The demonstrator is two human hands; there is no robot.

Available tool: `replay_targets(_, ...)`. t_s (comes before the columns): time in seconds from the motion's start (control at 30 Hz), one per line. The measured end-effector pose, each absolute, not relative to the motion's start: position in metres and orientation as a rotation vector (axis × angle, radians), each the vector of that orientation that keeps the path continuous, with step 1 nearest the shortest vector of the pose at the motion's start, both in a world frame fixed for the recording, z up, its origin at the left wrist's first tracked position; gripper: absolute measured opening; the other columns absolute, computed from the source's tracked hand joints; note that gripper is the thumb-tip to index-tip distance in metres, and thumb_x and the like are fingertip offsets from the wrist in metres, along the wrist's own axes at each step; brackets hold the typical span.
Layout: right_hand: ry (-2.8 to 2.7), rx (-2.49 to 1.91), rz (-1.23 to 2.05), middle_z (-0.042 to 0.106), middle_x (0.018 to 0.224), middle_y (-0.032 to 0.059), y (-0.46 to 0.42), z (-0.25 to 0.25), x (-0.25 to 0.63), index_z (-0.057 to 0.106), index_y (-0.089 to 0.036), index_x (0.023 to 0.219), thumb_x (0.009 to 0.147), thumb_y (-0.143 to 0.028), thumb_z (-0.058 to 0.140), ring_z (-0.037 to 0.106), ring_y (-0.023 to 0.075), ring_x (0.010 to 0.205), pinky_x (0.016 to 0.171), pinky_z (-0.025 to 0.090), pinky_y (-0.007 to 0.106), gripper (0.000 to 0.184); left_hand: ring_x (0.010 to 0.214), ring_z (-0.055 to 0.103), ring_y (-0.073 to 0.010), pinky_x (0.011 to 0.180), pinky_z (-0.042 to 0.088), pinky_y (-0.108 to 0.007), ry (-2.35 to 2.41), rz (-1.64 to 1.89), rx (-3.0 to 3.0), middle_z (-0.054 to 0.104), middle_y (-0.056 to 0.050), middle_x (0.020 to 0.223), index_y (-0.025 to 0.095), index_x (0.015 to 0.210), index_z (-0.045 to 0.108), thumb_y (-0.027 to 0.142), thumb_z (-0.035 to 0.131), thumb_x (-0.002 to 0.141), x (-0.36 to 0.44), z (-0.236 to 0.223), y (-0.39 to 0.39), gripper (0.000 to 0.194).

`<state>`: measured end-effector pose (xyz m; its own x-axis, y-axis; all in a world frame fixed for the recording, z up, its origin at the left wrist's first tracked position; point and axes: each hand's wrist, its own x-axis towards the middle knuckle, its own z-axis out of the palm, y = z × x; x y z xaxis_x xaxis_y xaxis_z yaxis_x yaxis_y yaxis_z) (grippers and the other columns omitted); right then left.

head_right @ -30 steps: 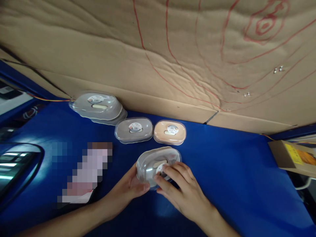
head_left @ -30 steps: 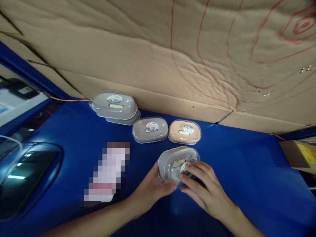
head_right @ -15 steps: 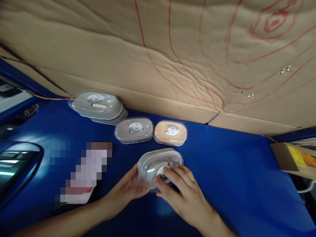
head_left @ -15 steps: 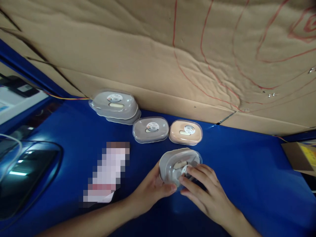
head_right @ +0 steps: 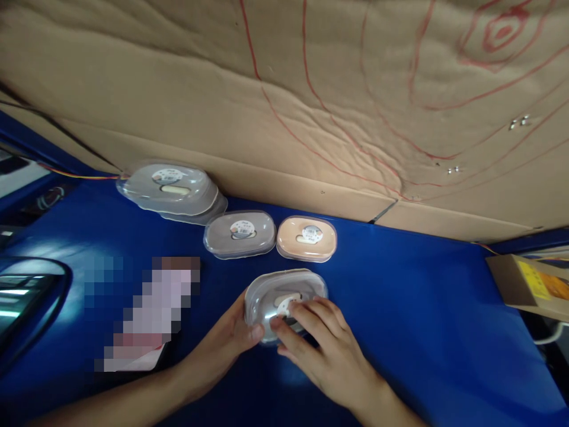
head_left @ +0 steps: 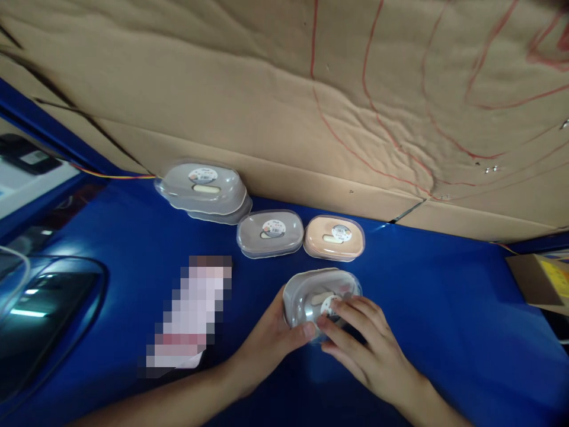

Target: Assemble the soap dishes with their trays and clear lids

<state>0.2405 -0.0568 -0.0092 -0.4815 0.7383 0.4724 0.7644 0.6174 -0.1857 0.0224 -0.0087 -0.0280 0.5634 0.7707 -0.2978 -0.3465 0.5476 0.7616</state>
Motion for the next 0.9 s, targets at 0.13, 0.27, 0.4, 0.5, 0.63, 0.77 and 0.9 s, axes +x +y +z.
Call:
replay_targets(0.13, -2.342, -1.174, -0.069, 0.072, 0.127, 0.0069, -0.056, -0.012, 0.241, 0.072, -0.022, 0.130, 0.109, -0.028, 0.058, 0.061, 0.0237, 0.120, 0.109, 0.050, 0.040, 0.026, 0.143, 0.059, -0.0315, 0.123, 0.040, -0.048, 0.726, 0.716, 0.698, 0.069, -0.009, 0.148, 0.028, 0.140, 0.062, 0.043, 0.083, 0.090, 0.022, -0.032, -0.009, 0.056)
replay_targets(0.27, -2.361, -1.170, -0.098, 0.072, 0.128, 0.0077, -0.057, -0.015, 0.244, 0.072, -0.022, 0.131, 0.108, -0.026, 0.059, 0.062, 0.0238, 0.120, 0.109, 0.051, 0.041, 0.027, 0.145, 0.058, -0.0325, 0.124, 0.039, -0.049, 0.718, 0.711, 0.689, 0.069, -0.010, 0.149, 0.026, 0.140, 0.062, 0.044, 0.081, 0.092, 0.022, -0.032, -0.009, 0.055)
replay_targets(0.4, -2.359, -1.170, -0.120, 0.071, 0.128, 0.0082, -0.058, -0.017, 0.245, 0.072, -0.024, 0.133, 0.107, -0.023, 0.060, 0.062, 0.0241, 0.123, 0.109, 0.052, 0.041, 0.029, 0.142, 0.059, -0.0331, 0.123, 0.041, -0.050, 0.707, 0.726, 0.723, 0.069, -0.011, 0.147, 0.025, 0.141, 0.062, 0.042, 0.081, 0.093, 0.021, -0.026, -0.008, 0.054)
replay_targets(0.5, -2.340, -1.178, -0.109, 0.072, 0.127, 0.0073, -0.059, -0.019, 0.245, 0.072, -0.027, 0.135, 0.104, -0.020, 0.064, 0.060, 0.0240, 0.128, 0.115, 0.048, 0.043, 0.032, 0.141, 0.061, -0.0323, 0.122, 0.043, -0.049, 0.693, 0.741, 0.726, 0.070, -0.010, 0.147, 0.026, 0.139, 0.063, 0.039, 0.082, 0.092, 0.021, -0.021, -0.007, 0.052)
replay_targets(0.63, -2.288, -1.206, -0.102, 0.072, 0.133, 0.0058, -0.063, -0.022, 0.243, 0.072, -0.033, 0.134, 0.103, -0.021, 0.067, 0.055, 0.0242, 0.140, 0.125, 0.038, 0.049, 0.034, 0.144, 0.058, -0.0319, 0.122, 0.043, -0.048, 0.623, 0.770, 0.727, 0.066, -0.010, 0.151, 0.028, 0.138, 0.062, 0.035, 0.083, 0.091, 0.022, -0.020, -0.007, 0.053)
replay_targets(0.77, -2.325, -1.204, -0.052, 0.069, 0.144, 0.0050, -0.065, -0.023, 0.242, 0.071, -0.034, 0.135, 0.104, -0.016, 0.064, 0.036, 0.0245, 0.159, 0.131, 0.027, 0.051, 0.037, 0.144, 0.058, -0.0323, 0.121, 0.044, -0.049, 0.564, 0.770, 0.724, 0.063, -0.011, 0.155, 0.029, 0.143, 0.059, 0.036, 0.083, 0.091, 0.022, -0.022, -0.009, 0.057)
replay_targets(0.9, -2.373, -1.173, -0.012, 0.069, 0.146, 0.0063, -0.063, -0.022, 0.243, 0.071, -0.030, 0.135, 0.105, -0.015, 0.063, 0.027, 0.0231, 0.164, 0.135, 0.016, 0.055, 0.035, 0.144, 0.058, -0.0327, 0.121, 0.043, -0.050, 0.620, 0.766, 0.750, 0.065, -0.010, 0.152, 0.029, 0.140, 0.060, 0.040, 0.082, 0.092, 0.021, -0.025, -0.011, 0.054)
